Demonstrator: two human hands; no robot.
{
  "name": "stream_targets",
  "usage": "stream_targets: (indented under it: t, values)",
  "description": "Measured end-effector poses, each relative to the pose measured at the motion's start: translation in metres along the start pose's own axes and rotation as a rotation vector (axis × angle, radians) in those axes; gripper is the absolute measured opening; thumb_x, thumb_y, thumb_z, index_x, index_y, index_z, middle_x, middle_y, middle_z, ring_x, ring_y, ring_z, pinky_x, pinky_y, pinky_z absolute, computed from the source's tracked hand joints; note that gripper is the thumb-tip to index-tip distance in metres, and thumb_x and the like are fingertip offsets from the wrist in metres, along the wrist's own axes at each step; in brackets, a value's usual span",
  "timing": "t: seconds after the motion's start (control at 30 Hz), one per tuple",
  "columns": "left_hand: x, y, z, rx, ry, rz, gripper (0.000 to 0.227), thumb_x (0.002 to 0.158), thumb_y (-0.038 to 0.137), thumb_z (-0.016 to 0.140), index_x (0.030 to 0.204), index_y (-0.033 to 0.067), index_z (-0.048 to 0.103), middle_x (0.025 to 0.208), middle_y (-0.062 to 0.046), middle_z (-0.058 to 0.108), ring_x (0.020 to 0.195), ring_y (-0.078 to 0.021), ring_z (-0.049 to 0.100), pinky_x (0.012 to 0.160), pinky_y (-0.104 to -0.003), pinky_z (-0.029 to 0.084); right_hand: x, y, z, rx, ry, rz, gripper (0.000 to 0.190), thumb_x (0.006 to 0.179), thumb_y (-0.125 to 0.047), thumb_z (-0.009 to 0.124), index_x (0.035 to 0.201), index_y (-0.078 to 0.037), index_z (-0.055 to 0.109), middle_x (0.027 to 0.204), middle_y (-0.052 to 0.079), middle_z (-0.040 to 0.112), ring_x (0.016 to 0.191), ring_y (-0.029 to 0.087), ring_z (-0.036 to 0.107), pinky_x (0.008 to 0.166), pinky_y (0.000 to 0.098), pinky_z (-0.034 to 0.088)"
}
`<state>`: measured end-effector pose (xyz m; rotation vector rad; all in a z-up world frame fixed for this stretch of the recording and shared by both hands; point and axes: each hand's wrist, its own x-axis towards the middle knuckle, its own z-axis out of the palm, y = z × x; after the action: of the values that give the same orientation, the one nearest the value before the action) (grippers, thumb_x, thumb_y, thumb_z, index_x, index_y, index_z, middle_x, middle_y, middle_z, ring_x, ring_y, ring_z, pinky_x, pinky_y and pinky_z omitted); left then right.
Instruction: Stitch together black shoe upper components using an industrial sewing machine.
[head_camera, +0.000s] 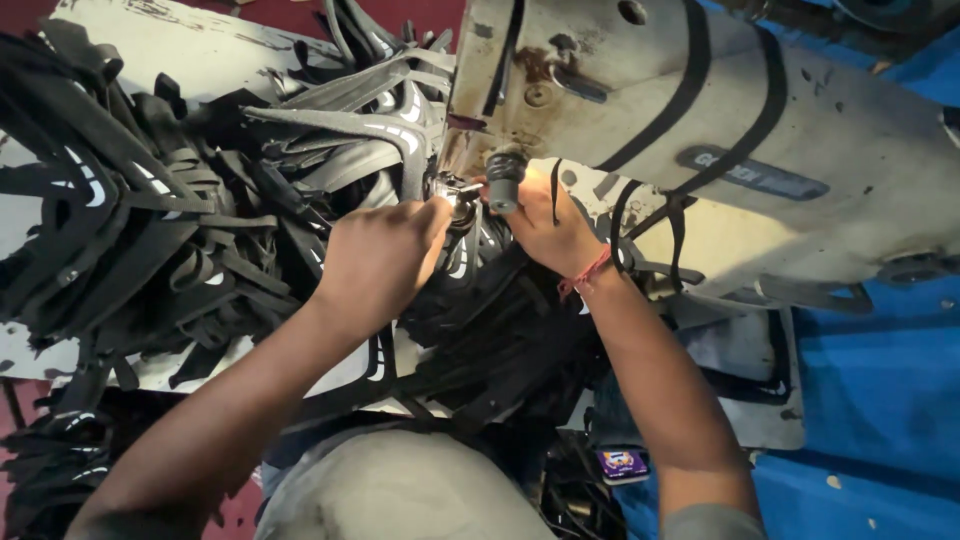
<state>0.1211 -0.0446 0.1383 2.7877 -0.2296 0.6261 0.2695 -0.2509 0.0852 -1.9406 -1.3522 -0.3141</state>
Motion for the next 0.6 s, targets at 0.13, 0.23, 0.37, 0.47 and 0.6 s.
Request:
stream_targets:
  t: [0.13, 0.23, 0.37, 0.47, 0.6]
  values:
    - [0.007, 0.003, 0.001, 0.152, -0.072, 0.049, 0.008, 0.095, 0.017, 0.061, 0.091, 0.0108, 0.059, 0.071, -0.005, 0.066, 0.062, -0.0248, 0.069, 0.053, -0.038, 0.052, -0.010, 0.012, 0.006, -0.189, 0.114, -0.160, 0.017, 0.091, 0.002, 0.065, 0.108, 0.000, 0.064, 0.101, 0.016, 0.065, 0.093, 0.037, 0.063, 0.079, 0.0438, 0.051]
    - [0.009, 0.004, 0.003, 0.174, -0.041, 0.054, 0.009, 0.096, 0.018, 0.061, 0.090, 0.0113, 0.058, 0.070, -0.004, 0.066, 0.062, -0.0234, 0.069, 0.053, -0.037, 0.052, -0.010, 0.018, 0.008, -0.190, 0.115, -0.090, 0.009, 0.088, 0.004, 0.064, 0.096, 0.001, 0.060, 0.090, 0.017, 0.061, 0.084, 0.038, 0.060, 0.072, 0.0456, 0.048]
    - [0.010, 0.004, 0.008, 0.202, -0.071, 0.044, 0.005, 0.095, 0.015, 0.060, 0.092, 0.0110, 0.059, 0.070, -0.004, 0.067, 0.061, -0.0231, 0.070, 0.052, -0.037, 0.053, 0.018, 0.003, -0.012, -0.004, -0.040, 0.040, 0.010, 0.087, 0.006, 0.061, 0.095, 0.000, 0.061, 0.086, 0.017, 0.061, 0.080, 0.036, 0.061, 0.071, 0.0438, 0.048]
    - [0.011, 0.005, 0.010, 0.186, -0.110, 0.027, 0.004, 0.091, 0.013, 0.061, 0.090, 0.0107, 0.058, 0.070, -0.004, 0.067, 0.059, -0.0237, 0.070, 0.052, -0.037, 0.053, 0.028, -0.007, -0.021, 0.185, -0.195, 0.152, 0.012, 0.092, 0.004, 0.056, 0.100, 0.000, 0.064, 0.086, 0.017, 0.063, 0.079, 0.033, 0.063, 0.071, 0.0411, 0.049]
    - [0.013, 0.002, 0.010, 0.225, -0.126, 0.049, 0.006, 0.080, 0.011, 0.064, 0.085, 0.0118, 0.060, 0.071, -0.005, 0.068, 0.060, -0.0245, 0.070, 0.052, -0.037, 0.054, 0.023, 0.002, -0.015, 0.175, -0.151, 0.064, 0.012, 0.099, -0.003, 0.057, 0.104, 0.000, 0.067, 0.093, 0.015, 0.066, 0.084, 0.028, 0.063, 0.074, 0.0366, 0.050]
